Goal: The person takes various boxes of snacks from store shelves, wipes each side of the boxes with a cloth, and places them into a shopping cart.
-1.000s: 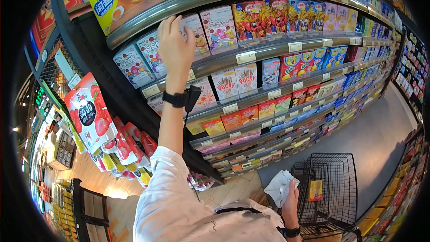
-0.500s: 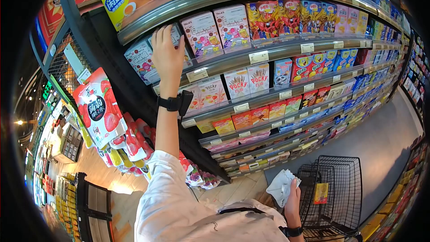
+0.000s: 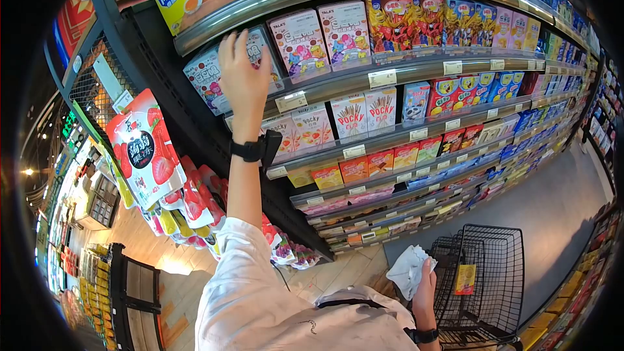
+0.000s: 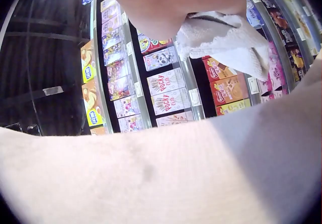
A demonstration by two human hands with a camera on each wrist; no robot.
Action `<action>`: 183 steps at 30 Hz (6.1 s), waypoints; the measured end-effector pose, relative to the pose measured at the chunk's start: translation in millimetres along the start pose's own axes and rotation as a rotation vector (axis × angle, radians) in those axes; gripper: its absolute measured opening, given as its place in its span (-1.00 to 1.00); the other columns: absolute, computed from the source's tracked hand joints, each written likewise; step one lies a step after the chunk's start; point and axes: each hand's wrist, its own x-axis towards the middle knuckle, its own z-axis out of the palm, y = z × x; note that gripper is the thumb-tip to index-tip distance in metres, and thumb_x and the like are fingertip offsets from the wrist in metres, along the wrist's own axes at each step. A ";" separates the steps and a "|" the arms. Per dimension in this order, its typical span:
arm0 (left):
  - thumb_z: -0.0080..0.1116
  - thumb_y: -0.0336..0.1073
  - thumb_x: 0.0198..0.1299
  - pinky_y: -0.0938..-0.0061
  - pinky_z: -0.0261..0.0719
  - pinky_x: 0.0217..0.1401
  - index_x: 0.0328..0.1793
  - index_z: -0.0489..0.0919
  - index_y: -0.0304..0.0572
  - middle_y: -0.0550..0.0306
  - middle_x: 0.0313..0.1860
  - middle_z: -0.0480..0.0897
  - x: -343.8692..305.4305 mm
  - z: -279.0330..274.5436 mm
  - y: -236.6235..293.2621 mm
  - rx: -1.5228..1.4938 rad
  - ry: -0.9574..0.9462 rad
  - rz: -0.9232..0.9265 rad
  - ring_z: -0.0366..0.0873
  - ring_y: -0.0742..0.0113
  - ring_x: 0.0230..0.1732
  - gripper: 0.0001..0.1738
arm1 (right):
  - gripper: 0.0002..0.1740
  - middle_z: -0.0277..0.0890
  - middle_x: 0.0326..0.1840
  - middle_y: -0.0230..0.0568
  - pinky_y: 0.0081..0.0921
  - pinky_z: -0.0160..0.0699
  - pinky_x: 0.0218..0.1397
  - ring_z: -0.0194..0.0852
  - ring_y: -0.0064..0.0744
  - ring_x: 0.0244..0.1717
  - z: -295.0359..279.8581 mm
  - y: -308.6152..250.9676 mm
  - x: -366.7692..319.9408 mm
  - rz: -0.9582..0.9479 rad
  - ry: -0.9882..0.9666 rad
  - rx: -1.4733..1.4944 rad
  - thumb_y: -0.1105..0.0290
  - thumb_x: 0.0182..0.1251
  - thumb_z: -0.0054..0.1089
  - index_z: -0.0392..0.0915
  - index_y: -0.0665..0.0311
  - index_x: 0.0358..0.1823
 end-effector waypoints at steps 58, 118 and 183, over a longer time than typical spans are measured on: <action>0.36 -0.38 0.17 -0.04 0.40 0.35 0.40 0.35 -0.43 -0.35 0.28 0.40 -352.8 -4.4 36.4 -0.281 -0.785 -0.352 0.35 -0.42 0.33 -0.31 | -0.29 0.45 0.30 -0.28 -0.48 0.37 0.34 0.41 -0.48 0.24 -51.8 -3.4 -54.1 -0.084 0.389 0.005 -0.17 0.60 0.02 0.38 0.33 0.41; 0.41 -0.18 0.32 0.43 0.56 0.21 0.60 0.26 -0.32 -0.02 0.21 0.60 -327.2 -157.4 188.8 -1.506 -1.596 -0.551 0.60 0.32 0.13 -0.17 | -0.48 0.46 0.36 -0.13 -0.45 0.46 0.37 0.47 -0.46 0.29 -1.8 -13.7 -3.5 -0.442 0.249 -0.172 0.28 0.67 0.01 0.28 0.42 0.48; 0.62 -0.31 0.05 0.46 0.55 0.18 0.65 0.23 -0.13 0.12 -0.04 0.70 -308.7 -147.2 231.2 -1.462 -1.600 -0.584 0.64 0.42 -0.02 0.05 | -0.70 0.66 -0.11 -0.26 -0.55 0.55 -0.03 0.54 -0.62 -0.11 -32.5 -34.5 3.3 -0.493 0.128 -0.553 0.32 0.51 0.27 0.52 0.36 0.10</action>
